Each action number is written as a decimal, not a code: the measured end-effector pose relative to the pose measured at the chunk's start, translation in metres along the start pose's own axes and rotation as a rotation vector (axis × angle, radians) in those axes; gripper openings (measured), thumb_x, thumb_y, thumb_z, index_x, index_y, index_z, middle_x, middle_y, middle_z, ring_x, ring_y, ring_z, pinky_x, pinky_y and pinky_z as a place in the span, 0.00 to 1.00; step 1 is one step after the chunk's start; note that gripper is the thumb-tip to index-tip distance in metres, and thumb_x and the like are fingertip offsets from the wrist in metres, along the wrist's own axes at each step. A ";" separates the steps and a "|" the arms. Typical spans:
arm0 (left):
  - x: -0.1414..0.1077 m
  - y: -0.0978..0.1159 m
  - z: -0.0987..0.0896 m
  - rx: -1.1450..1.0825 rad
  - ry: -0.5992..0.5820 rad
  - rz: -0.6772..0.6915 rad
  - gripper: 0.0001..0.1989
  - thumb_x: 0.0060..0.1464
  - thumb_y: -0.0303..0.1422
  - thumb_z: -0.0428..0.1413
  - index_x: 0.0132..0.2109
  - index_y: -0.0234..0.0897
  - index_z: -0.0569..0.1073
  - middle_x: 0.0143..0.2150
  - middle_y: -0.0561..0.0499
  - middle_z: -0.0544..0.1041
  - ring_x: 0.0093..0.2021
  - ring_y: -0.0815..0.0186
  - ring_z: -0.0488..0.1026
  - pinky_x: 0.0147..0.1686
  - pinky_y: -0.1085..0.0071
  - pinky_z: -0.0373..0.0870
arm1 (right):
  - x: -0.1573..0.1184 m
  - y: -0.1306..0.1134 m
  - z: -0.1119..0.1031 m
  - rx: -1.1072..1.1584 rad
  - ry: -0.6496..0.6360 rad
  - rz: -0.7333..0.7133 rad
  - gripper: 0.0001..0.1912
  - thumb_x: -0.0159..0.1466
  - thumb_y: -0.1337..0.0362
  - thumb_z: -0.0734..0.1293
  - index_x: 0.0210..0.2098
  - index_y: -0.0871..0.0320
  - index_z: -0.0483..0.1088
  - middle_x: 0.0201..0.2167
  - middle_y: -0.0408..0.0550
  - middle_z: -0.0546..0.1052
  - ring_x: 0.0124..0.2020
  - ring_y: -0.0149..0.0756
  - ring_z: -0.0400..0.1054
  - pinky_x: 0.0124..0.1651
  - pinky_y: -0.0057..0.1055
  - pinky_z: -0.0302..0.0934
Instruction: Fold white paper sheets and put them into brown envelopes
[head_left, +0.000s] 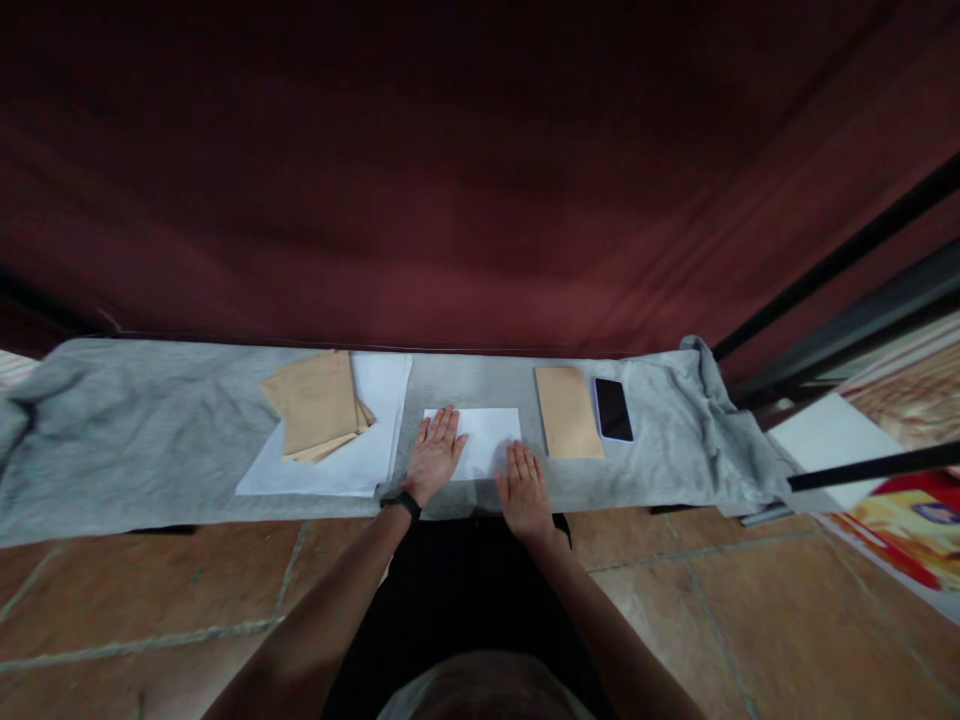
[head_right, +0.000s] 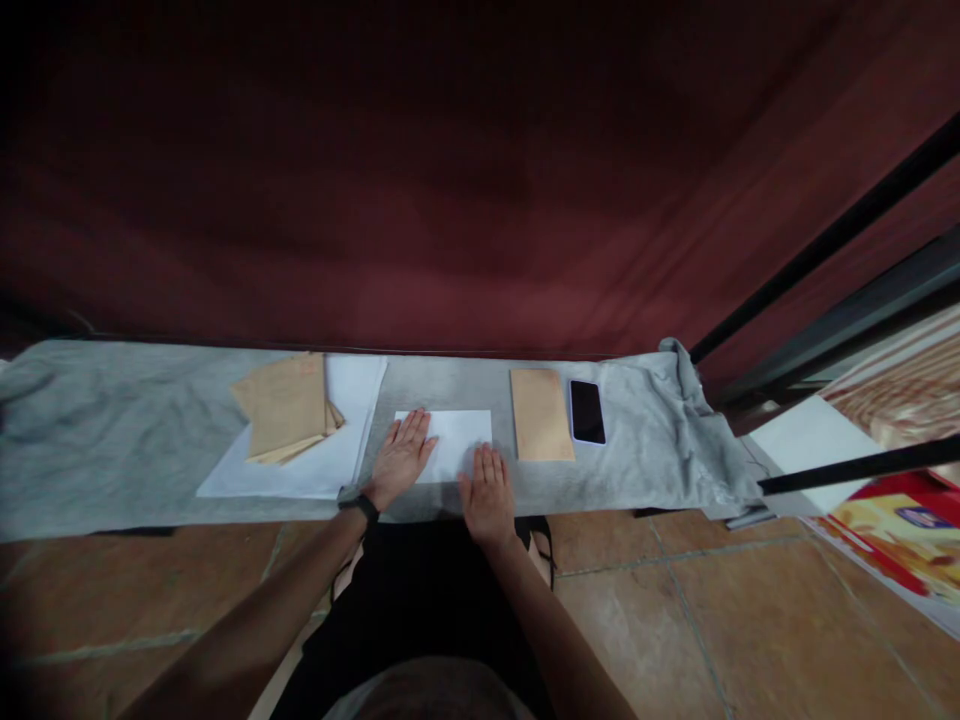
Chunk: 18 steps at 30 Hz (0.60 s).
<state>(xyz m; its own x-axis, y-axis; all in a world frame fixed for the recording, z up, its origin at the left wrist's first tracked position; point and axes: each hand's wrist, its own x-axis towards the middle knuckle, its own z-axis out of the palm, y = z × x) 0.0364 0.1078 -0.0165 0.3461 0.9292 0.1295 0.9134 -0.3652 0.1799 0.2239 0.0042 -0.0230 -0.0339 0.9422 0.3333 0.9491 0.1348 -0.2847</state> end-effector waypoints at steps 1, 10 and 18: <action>0.000 0.000 -0.001 -0.003 0.003 0.001 0.30 0.69 0.41 0.36 0.70 0.29 0.56 0.72 0.40 0.55 0.72 0.57 0.49 0.70 0.55 0.41 | 0.011 -0.004 0.003 0.013 -0.017 -0.022 0.27 0.74 0.58 0.53 0.68 0.67 0.56 0.68 0.60 0.59 0.70 0.48 0.51 0.68 0.49 0.51; -0.001 -0.002 0.001 -0.037 0.021 0.025 0.26 0.68 0.40 0.41 0.69 0.40 0.60 0.73 0.44 0.54 0.73 0.56 0.49 0.70 0.52 0.42 | 0.081 -0.019 0.034 0.018 -0.157 -0.044 0.26 0.74 0.59 0.55 0.67 0.62 0.58 0.69 0.57 0.58 0.71 0.45 0.50 0.70 0.47 0.46; -0.002 -0.002 0.005 -0.077 0.051 -0.013 0.30 0.68 0.42 0.40 0.70 0.31 0.58 0.71 0.38 0.56 0.72 0.55 0.50 0.70 0.52 0.41 | 0.072 0.009 0.041 -0.058 -0.036 0.011 0.29 0.74 0.56 0.54 0.69 0.67 0.54 0.69 0.62 0.57 0.70 0.48 0.49 0.69 0.48 0.45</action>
<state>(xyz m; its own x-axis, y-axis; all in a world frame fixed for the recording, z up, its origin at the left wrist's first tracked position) 0.0350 0.1067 -0.0216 0.3210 0.9307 0.1754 0.8979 -0.3579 0.2563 0.2168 0.0857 -0.0380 -0.0335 0.9542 0.2972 0.9661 0.1071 -0.2349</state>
